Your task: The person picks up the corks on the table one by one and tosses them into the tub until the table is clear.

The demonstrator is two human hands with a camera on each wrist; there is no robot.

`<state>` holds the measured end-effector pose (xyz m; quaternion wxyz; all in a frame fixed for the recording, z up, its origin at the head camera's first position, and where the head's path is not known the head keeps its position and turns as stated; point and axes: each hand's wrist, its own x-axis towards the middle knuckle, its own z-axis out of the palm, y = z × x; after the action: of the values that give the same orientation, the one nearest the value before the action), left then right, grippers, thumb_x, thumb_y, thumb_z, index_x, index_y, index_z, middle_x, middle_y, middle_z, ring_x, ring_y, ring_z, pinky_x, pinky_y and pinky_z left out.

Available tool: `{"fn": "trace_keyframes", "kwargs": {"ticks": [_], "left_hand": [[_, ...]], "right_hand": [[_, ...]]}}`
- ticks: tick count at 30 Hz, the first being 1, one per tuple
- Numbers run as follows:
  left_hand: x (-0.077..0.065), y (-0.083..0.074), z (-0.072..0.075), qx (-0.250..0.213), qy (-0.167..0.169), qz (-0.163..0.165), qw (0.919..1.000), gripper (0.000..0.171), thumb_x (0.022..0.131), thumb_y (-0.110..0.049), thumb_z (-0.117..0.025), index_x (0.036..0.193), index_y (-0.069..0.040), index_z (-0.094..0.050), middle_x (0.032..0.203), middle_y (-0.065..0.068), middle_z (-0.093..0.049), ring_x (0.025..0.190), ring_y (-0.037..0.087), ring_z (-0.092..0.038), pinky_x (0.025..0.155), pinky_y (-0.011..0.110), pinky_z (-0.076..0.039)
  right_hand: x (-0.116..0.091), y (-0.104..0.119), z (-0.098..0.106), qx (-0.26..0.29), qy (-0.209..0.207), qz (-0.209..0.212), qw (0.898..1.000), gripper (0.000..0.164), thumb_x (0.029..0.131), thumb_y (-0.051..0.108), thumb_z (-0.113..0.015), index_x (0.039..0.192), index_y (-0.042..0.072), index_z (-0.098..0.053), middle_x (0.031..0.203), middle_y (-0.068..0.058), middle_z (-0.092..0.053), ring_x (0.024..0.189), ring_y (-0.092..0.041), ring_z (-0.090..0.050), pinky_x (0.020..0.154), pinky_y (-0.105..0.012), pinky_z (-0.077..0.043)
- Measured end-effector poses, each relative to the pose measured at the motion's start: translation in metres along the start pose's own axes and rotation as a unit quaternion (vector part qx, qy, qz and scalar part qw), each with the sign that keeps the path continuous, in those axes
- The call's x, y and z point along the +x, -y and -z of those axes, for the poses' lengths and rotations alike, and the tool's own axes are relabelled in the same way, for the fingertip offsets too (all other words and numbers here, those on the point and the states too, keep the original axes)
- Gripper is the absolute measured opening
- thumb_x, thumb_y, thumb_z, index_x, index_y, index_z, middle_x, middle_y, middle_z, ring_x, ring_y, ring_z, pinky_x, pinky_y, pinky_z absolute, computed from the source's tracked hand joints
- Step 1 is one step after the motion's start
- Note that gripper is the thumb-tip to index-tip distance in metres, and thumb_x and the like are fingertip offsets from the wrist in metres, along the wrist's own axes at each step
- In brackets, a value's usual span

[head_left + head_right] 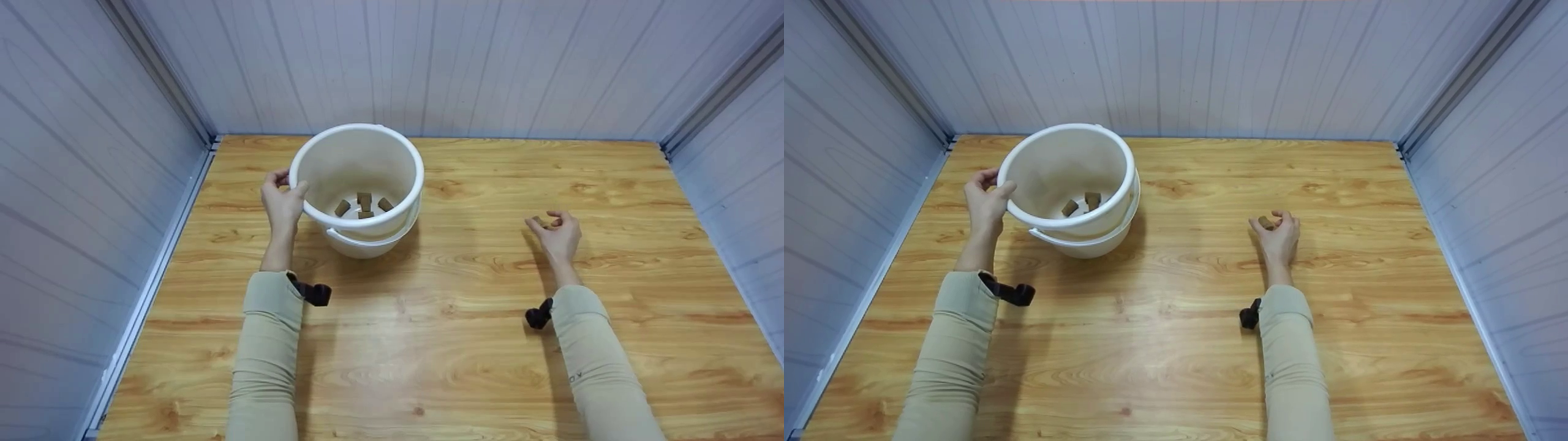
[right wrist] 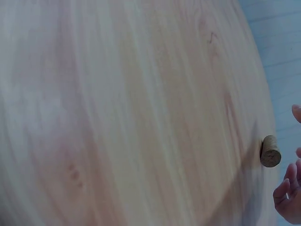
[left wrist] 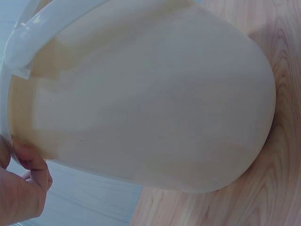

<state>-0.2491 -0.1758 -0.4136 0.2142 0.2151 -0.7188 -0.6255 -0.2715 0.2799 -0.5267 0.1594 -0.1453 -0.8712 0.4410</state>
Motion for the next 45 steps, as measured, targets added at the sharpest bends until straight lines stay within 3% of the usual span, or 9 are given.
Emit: {"fn": "trace_keyframes", "kwargs": {"ticks": [13,23,35,45], "left_hand": [[0.0007,-0.0007,0.0002,-0.008,0.003,0.009,0.9999,0.037,0.07,0.006,-0.057,0.106,0.007,-0.053,0.086,0.005,-0.045,0.072,0.016,-0.048,0.066,0.026,-0.048],[-0.0006,-0.001,0.0008,-0.005,-0.001,-0.006,1.0,0.036,0.068,0.006,-0.057,0.104,0.006,-0.054,0.085,0.006,-0.049,0.062,0.012,-0.048,0.06,0.022,-0.046],[0.0005,-0.0001,0.0006,-0.005,-0.006,-0.014,0.9999,0.036,0.067,0.006,-0.057,0.104,0.008,-0.054,0.084,0.006,-0.05,0.065,0.012,-0.047,0.059,0.021,-0.045],[0.0007,0.001,-0.001,-0.009,-0.007,-0.016,0.9998,0.035,0.068,0.008,-0.057,0.103,0.008,-0.054,0.084,0.007,-0.049,0.073,0.012,-0.046,0.062,0.021,-0.043]], "right_hand": [[0.0023,-0.0076,0.0026,-0.036,0.03,-0.056,0.997,0.048,0.073,0.032,-0.07,0.108,0.001,-0.058,0.085,-0.01,-0.051,0.067,-0.015,-0.044,0.06,-0.027,-0.039],[0.0043,-0.0082,0.0031,-0.033,0.053,-0.084,0.995,0.05,0.073,0.033,-0.07,0.11,0.002,-0.06,0.103,-0.014,-0.054,0.09,-0.024,-0.05,0.076,-0.036,-0.043],[0.0054,-0.0073,0.0029,-0.05,0.047,-0.1,0.993,0.04,0.072,0.032,-0.071,0.102,0.005,-0.065,0.094,-0.01,-0.059,0.081,-0.019,-0.053,0.063,-0.025,-0.043],[0.004,-0.0092,0.0023,-0.064,0.04,-0.089,0.993,0.031,0.073,0.027,-0.07,0.096,0.006,-0.067,0.086,-0.008,-0.061,0.071,-0.015,-0.054,0.056,-0.019,-0.04]]}}
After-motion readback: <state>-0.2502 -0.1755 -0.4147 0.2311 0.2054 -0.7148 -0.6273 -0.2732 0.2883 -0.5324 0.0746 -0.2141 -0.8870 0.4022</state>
